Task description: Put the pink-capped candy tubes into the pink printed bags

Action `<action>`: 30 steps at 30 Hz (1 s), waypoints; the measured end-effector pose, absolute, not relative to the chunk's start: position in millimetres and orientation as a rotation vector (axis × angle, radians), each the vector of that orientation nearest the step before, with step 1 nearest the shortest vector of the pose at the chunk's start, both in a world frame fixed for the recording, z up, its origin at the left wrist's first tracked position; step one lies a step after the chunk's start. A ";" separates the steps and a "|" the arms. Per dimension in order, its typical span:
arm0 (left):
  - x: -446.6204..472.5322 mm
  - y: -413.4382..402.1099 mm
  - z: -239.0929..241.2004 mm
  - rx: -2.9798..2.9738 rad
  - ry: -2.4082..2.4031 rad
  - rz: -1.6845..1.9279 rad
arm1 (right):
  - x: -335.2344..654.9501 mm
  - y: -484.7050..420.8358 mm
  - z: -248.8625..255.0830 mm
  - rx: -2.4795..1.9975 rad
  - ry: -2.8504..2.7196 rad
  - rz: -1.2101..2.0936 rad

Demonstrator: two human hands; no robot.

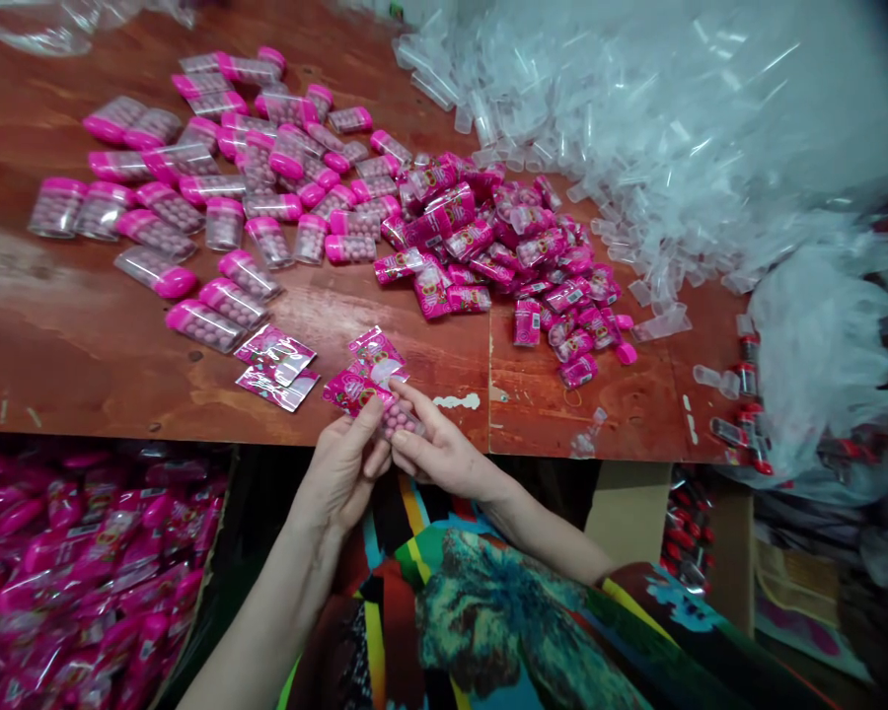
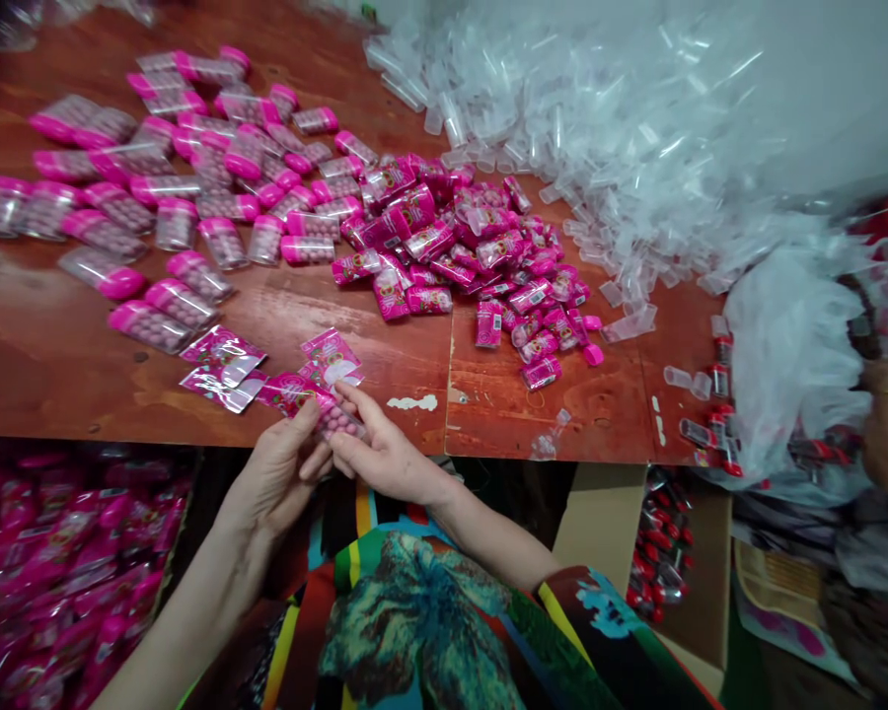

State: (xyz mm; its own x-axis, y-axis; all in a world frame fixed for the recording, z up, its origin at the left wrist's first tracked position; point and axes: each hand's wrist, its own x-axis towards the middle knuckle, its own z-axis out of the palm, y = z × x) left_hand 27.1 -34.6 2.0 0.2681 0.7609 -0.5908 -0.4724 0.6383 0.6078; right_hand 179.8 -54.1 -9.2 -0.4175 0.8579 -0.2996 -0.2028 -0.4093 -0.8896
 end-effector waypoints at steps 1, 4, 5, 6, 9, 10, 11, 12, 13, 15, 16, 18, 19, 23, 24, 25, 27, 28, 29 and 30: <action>24.6 -35.1 2.3 0.375 0.971 0.837 | 180.8 -54.0 -9.3 -1.004 -0.998 1.965; 18.6 -35.9 2.0 0.473 0.931 0.786 | 183.4 -53.7 -9.4 -0.959 -0.969 2.069; 17.7 -36.0 1.5 0.491 0.933 0.772 | 183.5 -53.4 -9.8 -0.969 -0.988 2.050; 17.4 -36.1 0.9 0.494 0.944 0.760 | 182.9 -52.9 -10.4 -0.994 -1.014 2.009; 20.0 -36.2 -0.1 0.449 0.976 0.725 | 179.2 -50.1 -12.7 -1.060 -1.080 1.897; 21.3 -36.0 -0.1 0.423 0.983 0.729 | 178.1 -48.9 -13.5 -1.063 -1.090 1.893; 22.4 -35.6 0.1 0.395 0.986 0.743 | 177.3 -47.7 -14.3 -1.059 -1.095 1.899; 23.1 -35.0 0.3 0.366 0.991 0.772 | 177.1 -46.7 -15.3 -1.046 -1.098 1.903; 23.2 -34.3 0.6 0.342 1.000 0.813 | 177.5 -46.0 -16.3 -1.033 -1.098 1.902; 22.1 -32.8 1.1 0.314 1.015 0.883 | 180.1 -45.5 -18.7 -1.015 -1.105 1.909; 21.1 -32.3 1.3 0.314 1.019 0.900 | 181.9 -45.6 -20.0 -1.009 -1.107 1.919; 19.3 -32.0 2.0 0.329 1.017 0.901 | 185.8 -46.1 -22.2 -0.999 -1.100 1.942; 18.8 -32.4 2.4 0.337 1.006 0.890 | 187.2 -46.2 -23.1 -0.994 -1.088 1.946; 19.9 -36.8 4.2 0.382 0.961 0.856 | 186.1 -46.2 -26.4 -0.952 -0.978 1.934; 20.4 -38.0 4.2 0.391 0.958 0.853 | 184.2 -46.6 -27.7 -0.945 -0.950 1.943; 20.7 -39.2 4.0 0.398 0.958 0.852 | 181.9 -47.2 -29.1 -0.940 -0.927 1.953; 21.3 -40.9 3.0 0.408 0.965 0.854 | 176.5 -49.6 -32.1 -0.939 -0.900 1.967; 21.2 -41.5 2.6 0.413 0.972 0.858 | 173.6 -51.1 -33.1 -0.943 -0.896 1.964; 20.7 -42.1 2.6 0.417 0.982 0.860 | 170.8 -52.5 -33.4 -0.953 -0.901 1.959; 19.2 -43.0 2.9 0.420 0.993 0.859 | 168.3 -53.4 -32.8 -0.965 -0.924 1.961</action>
State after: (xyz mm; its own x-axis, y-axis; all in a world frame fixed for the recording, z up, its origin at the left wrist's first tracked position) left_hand 19.2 -43.0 2.9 0.2665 0.7894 -0.5531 -0.4341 0.6106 0.6623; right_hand 168.3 -53.4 -32.8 -0.4342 0.8468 -0.3072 -0.3025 -0.4583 -0.8358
